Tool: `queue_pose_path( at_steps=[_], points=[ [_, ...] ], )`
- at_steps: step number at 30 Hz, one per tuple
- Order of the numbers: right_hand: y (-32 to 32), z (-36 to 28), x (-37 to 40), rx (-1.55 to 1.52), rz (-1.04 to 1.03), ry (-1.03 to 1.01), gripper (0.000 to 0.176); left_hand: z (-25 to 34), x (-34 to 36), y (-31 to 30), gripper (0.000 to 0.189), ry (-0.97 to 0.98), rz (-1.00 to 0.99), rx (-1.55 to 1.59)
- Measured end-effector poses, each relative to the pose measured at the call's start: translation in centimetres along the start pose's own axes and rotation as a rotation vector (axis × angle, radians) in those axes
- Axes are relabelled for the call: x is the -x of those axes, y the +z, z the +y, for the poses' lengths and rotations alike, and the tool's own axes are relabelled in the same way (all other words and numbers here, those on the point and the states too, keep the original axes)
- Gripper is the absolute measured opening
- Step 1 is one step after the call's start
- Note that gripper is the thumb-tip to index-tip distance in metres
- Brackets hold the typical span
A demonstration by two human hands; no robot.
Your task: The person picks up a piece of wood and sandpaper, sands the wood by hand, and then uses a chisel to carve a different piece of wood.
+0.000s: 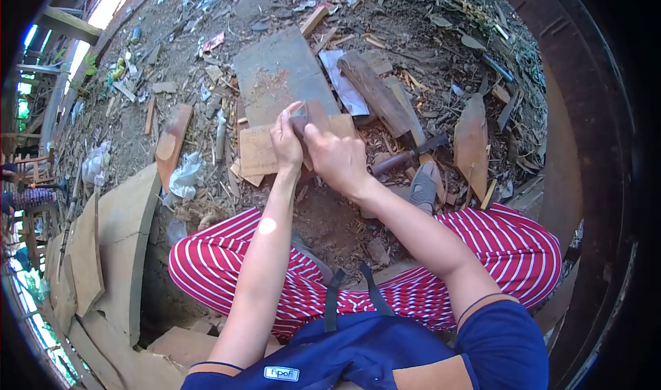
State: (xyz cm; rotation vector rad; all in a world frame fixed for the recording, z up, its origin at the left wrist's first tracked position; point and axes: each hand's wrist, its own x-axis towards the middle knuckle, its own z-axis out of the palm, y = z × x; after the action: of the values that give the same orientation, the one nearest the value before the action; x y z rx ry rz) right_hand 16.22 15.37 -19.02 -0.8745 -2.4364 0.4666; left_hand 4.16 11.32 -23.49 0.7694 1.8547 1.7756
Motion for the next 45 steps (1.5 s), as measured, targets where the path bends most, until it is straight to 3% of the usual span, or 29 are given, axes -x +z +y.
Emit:
queue_pose_path(
  at_steps=[3,4,7,9,13,14,16,19,21,23,25,27,31,33,35,39,40,41,43,45],
  points=[
    [0.3,0.2,-1.4,0.019,0.035,0.024,0.01,-0.9,0.2,-0.8,0.043,-0.118,-0.043,0.069],
    [1.0,1.0,-3.1,0.012,-0.023,0.122,0.011,-0.6,0.3,-0.4,0.042,-0.092,-0.025,0.053],
    [2.0,1.3,-5.8,0.051,0.044,0.14,0.012,0.1,0.1,-0.3,0.041,-0.092,-0.015,0.069],
    [1.1,-0.1,-2.7,-0.047,-0.003,0.033,0.011,0.1,0.6,0.2,0.043,-0.085,0.079,0.064],
    [0.7,-0.3,-1.3,-0.041,-0.028,-0.072,0.011,0.2,1.0,-0.3,0.046,-0.104,0.001,0.135],
    [1.4,0.6,-2.8,-0.007,-0.03,0.023,0.013,0.1,0.8,0.5,0.047,-0.051,0.112,0.09],
    [2.3,2.2,-6.3,0.039,0.002,0.175,0.015,0.2,0.7,0.5,0.047,-0.03,0.083,0.037],
    [1.8,0.6,-3.8,-0.022,-0.053,0.097,0.013,0.4,0.5,0.2,0.05,0.075,0.06,-0.048],
    [0.1,-1.2,-0.3,-0.04,0.051,-0.109,0.012,0.2,1.0,0.1,0.049,-0.106,0.012,0.239],
    [0.3,-0.3,-0.9,-0.017,0.013,-0.136,0.012,0.3,1.5,0.1,0.048,-0.11,0.055,0.191],
    [1.7,1.6,-4.2,0.011,-0.057,0.099,0.014,0.8,1.0,0.3,0.048,0.028,0.042,0.001],
    [2.3,1.8,-6.0,0.044,-0.017,0.199,0.014,0.3,0.6,0.1,0.047,-0.015,0.027,0.021],
    [0.1,-1.8,-1.0,0.013,-0.009,-0.081,0.012,0.5,0.5,0.9,0.046,-0.022,0.08,0.189],
    [0.3,-0.2,-2.3,0.045,-0.033,-0.066,0.012,-0.5,1.0,0.6,0.046,-0.02,0.138,0.045],
    [2.0,2.4,-5.3,0.088,0.0,0.156,0.011,0.2,1.1,0.1,0.047,0.069,0.034,0.049],
    [0.3,-0.2,-2.1,0.027,-0.075,-0.001,0.01,-0.1,0.6,0.3,0.047,0.077,0.045,0.021],
    [-0.2,-1.0,-0.3,-0.06,-0.003,-0.11,0.011,-0.3,0.6,0.4,0.047,-0.014,0.053,0.129],
    [-0.1,-0.5,-0.8,-0.062,-0.007,-0.104,0.011,-0.8,1.0,0.2,0.047,-0.117,0.057,0.228],
    [0.3,1.2,-2.6,-0.007,-0.112,0.047,0.011,-0.1,1.9,0.1,0.046,-0.088,0.064,0.115],
    [1.8,2.9,-4.2,0.065,-0.058,0.163,0.015,0.7,1.0,0.3,0.046,0.011,0.06,-0.029]
  ],
)
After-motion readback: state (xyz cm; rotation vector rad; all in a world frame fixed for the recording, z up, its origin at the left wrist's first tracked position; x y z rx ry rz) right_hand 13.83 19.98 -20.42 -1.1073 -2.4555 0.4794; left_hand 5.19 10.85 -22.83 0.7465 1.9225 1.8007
